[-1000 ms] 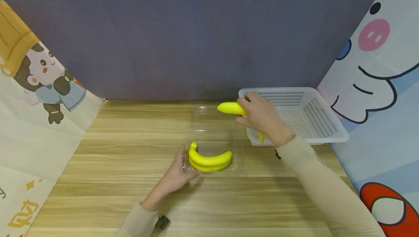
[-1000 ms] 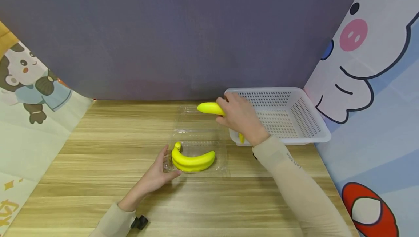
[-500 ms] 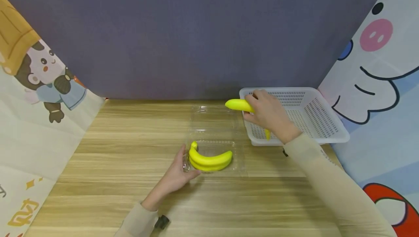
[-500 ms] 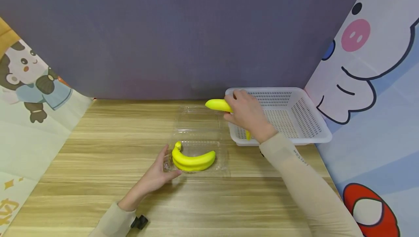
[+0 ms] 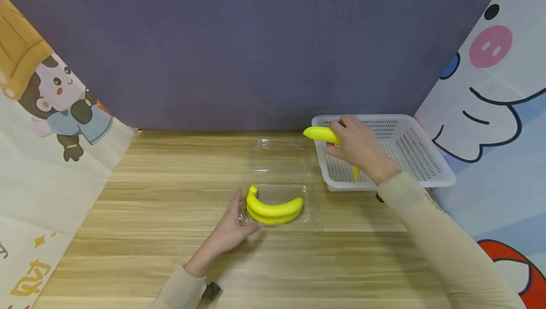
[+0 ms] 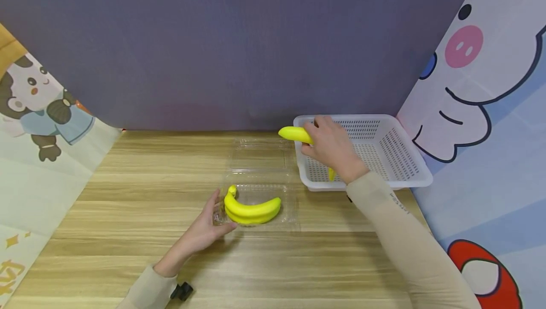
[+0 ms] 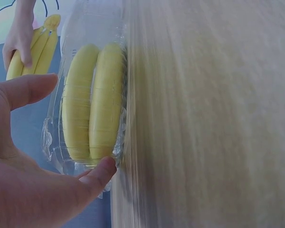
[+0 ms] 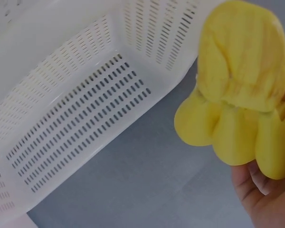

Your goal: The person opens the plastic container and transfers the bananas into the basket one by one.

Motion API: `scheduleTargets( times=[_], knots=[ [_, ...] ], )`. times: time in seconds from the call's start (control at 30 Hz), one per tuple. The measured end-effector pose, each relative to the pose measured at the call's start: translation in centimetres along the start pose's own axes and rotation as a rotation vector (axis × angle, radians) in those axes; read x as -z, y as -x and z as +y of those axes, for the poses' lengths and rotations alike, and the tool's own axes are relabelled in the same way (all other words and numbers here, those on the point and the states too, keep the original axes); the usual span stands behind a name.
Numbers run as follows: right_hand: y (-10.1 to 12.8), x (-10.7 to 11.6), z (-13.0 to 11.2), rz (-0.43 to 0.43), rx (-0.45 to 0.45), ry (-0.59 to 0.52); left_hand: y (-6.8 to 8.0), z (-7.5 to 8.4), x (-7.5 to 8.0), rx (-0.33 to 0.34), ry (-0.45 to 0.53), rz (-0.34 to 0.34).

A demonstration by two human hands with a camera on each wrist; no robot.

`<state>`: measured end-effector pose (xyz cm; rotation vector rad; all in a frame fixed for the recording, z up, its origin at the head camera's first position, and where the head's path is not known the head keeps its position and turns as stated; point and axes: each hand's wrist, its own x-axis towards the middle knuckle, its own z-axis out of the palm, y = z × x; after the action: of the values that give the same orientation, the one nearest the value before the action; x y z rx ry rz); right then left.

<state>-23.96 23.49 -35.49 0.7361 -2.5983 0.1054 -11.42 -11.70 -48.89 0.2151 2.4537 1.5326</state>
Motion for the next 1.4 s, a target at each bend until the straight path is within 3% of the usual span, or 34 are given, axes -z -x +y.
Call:
scheduleTargets(
  times=[0.23, 0.53, 0.8, 1.4],
  knots=[
    [0.4, 0.1, 0.8, -0.056, -0.079, -0.011, 0.1, 0.1, 0.0, 0.002, -0.011, 0.004],
    [0.7, -0.4, 2.4, -0.02, -0.08, -0.011, 0.1, 0.0, 0.0, 0.007, -0.01, 0.007],
    [1.2, -0.4, 3.4, -0.069, -0.155, -0.037, 0.1, -0.2, -0.1, -0.004, 0.001, 0.009],
    [2.3, -1.5, 5.2, -0.071, -0.196, -0.031, 0.0, -0.3, 0.1, -0.021, -0.035, 0.002]
  ],
)
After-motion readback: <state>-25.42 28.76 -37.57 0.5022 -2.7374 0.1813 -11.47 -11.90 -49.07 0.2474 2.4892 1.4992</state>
